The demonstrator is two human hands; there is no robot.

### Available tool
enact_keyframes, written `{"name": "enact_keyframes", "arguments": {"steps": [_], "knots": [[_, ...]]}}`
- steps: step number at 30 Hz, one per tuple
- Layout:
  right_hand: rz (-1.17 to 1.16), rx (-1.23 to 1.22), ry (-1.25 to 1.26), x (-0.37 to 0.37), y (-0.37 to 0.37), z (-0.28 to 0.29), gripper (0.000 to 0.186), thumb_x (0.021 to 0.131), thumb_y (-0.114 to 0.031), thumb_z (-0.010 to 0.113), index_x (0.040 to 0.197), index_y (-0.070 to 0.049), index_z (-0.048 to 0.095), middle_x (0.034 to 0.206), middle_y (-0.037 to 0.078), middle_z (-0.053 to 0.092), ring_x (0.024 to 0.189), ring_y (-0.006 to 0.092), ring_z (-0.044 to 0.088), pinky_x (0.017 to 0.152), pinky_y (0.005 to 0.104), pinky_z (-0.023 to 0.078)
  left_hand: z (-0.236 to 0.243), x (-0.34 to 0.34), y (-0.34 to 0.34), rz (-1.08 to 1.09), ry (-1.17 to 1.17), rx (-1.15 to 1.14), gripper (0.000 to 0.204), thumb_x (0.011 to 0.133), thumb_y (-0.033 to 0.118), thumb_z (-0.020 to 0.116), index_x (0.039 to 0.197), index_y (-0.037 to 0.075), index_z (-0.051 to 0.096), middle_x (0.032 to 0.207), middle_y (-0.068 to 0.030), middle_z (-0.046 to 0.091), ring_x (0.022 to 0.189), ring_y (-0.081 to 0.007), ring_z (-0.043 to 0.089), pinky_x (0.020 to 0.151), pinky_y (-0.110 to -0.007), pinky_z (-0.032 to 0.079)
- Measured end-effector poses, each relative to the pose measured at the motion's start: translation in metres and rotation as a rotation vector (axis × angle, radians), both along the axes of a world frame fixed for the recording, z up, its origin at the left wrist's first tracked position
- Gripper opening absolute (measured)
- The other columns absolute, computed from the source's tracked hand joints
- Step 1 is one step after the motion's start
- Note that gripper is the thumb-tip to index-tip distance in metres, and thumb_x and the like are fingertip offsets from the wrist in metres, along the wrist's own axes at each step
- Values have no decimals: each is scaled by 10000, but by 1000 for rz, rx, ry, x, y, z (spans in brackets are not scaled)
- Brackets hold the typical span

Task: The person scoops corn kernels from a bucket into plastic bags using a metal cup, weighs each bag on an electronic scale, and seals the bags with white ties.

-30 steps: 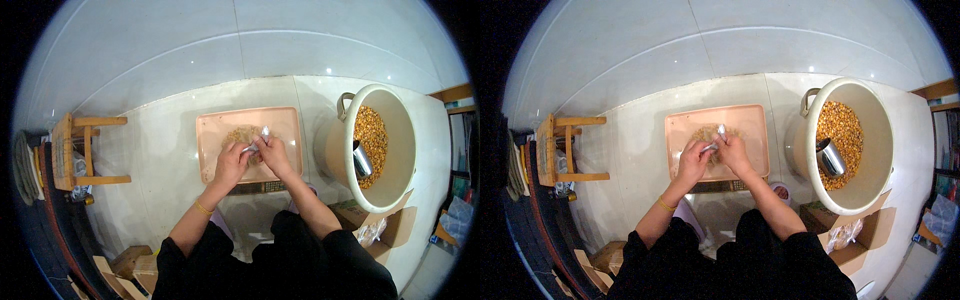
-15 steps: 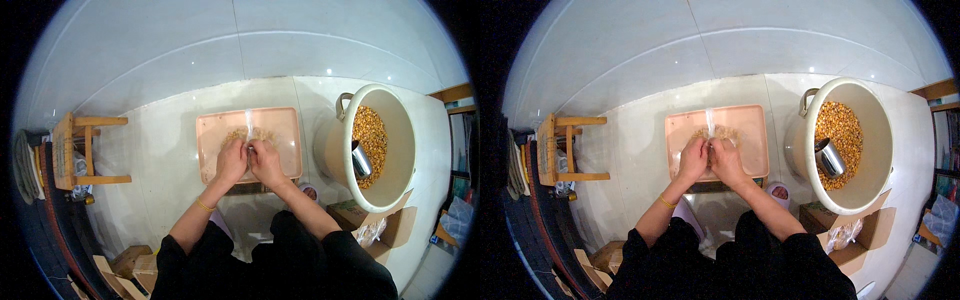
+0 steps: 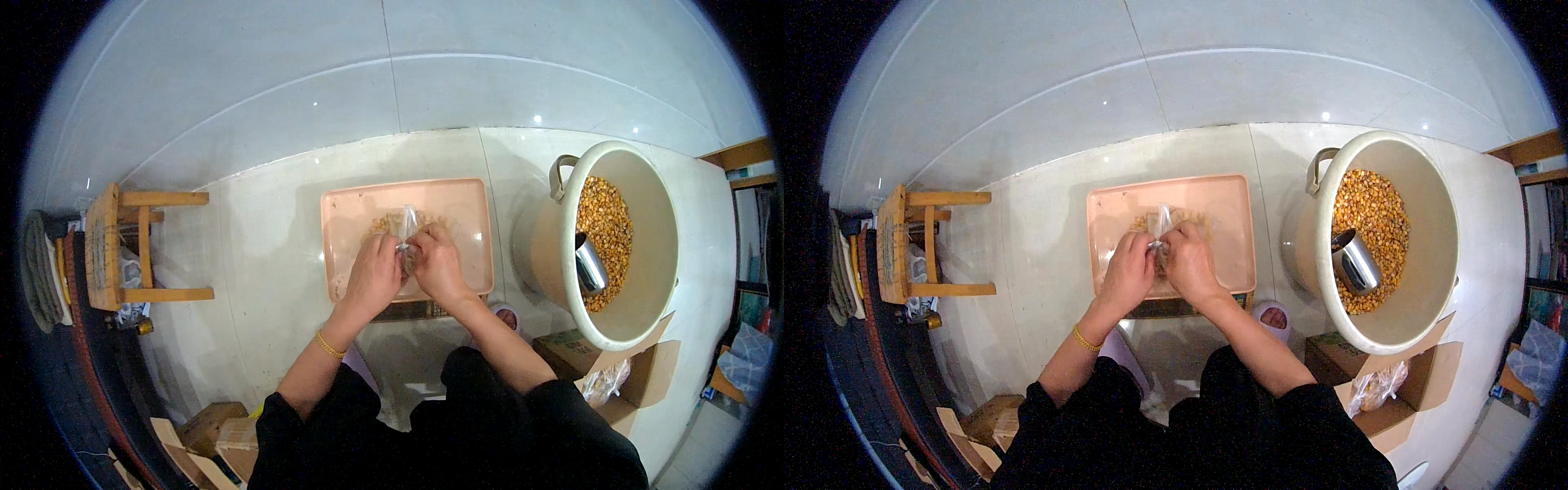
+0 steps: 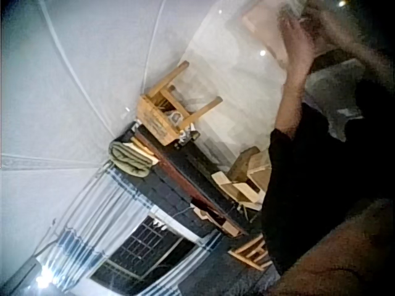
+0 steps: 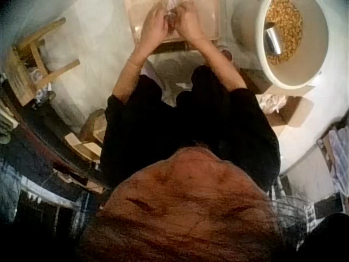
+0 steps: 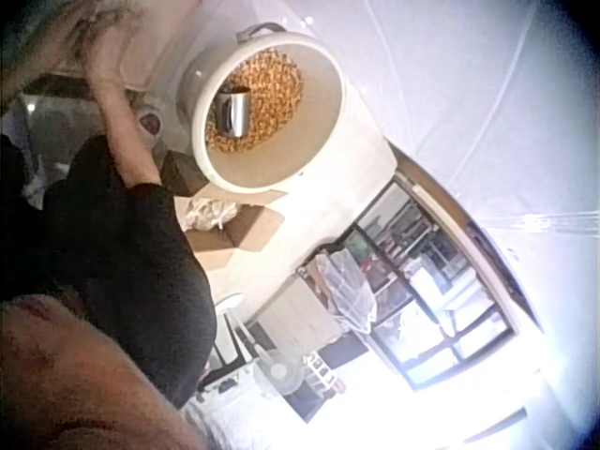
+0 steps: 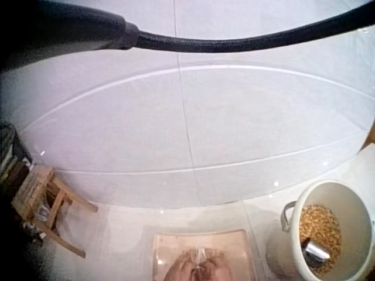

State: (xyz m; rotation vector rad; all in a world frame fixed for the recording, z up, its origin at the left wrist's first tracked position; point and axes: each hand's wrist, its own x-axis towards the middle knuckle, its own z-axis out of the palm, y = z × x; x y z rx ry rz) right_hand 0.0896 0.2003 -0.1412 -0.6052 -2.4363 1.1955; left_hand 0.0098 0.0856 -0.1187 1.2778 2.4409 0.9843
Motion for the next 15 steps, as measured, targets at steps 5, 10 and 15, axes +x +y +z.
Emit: {"name": "enact_keyframes", "arguments": {"steps": [5,10,15], "knots": [[-34,-73,-130,4,0,8,163,745,-57,604,896,-49,663,844,184,584,823,366,567,718,425,473,-2,0,-3,-35,21,50,248,768,-58,509,1010,-1,511,965,-206,518,914,-383,521,800,-435,438],[-37,-68,-49,2,-3,7,128,761,-61,584,868,-59,654,785,178,603,723,397,598,631,443,483,-8,0,-4,22,-52,53,220,785,-52,518,1000,-6,516,934,-191,529,876,-369,539,770,-435,449],[5,-264,-165,1,5,3,76,783,-65,565,821,-30,621,690,176,606,699,375,618,610,420,493,-8,3,-4,152,-212,53,191,797,-18,560,983,10,528,920,-179,544,843,-352,561,740,-422,460]]}}
